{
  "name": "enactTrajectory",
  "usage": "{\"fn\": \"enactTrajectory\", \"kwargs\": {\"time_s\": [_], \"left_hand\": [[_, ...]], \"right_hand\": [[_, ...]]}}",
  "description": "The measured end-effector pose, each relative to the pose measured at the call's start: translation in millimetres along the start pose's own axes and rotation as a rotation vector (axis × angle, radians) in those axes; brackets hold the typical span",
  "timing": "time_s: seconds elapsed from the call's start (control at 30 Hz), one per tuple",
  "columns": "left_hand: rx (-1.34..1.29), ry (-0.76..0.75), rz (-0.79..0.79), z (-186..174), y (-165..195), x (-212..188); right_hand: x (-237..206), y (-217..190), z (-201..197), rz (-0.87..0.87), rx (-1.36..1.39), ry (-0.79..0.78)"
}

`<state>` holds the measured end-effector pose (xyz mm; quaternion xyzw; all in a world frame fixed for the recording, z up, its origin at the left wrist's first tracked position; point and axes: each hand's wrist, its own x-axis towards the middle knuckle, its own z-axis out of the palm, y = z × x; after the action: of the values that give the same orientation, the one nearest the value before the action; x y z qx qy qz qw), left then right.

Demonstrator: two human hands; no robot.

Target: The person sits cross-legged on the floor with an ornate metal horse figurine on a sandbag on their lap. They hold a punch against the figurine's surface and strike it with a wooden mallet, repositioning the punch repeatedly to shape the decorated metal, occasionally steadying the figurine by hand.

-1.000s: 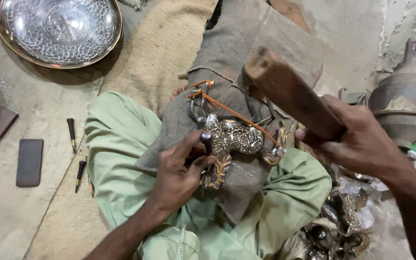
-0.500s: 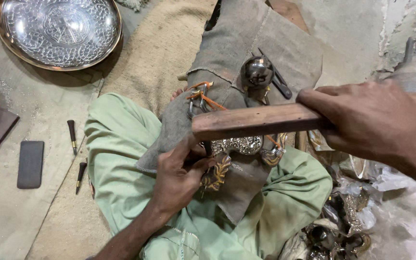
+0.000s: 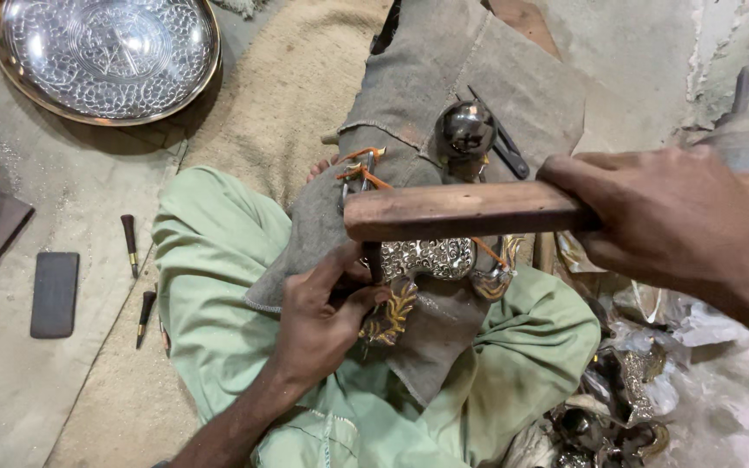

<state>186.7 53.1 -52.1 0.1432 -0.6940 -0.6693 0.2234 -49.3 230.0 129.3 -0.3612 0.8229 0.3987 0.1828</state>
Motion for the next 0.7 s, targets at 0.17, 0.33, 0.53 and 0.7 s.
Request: {"fn": "enactTrajectory", "kwargs": {"time_s": [0.17,0.33,0.53,0.7], "left_hand": [[-0.041,-0.061,-0.05,-3.5,-1.2,-0.2],[-0.08,-0.081,0.023,-5.0,-2.8,0.1],[-0.045,-0.08,-0.003,-4.8,-2.4,3.5],[-0.07,-0.14,-0.013,-8.1,3.0,6.3]], "right_hand": [[-4.4,-0.7,-2.0,-0.138,0.239,0.262],[-4.6,-0.9,-0.1,-0.179,0.397,0.327],[-0.3,-3.4,-1.1,-0.174,0.317,0.3],[1.8,-6.4,1.6,-0.084,0.374,0.235]]}}
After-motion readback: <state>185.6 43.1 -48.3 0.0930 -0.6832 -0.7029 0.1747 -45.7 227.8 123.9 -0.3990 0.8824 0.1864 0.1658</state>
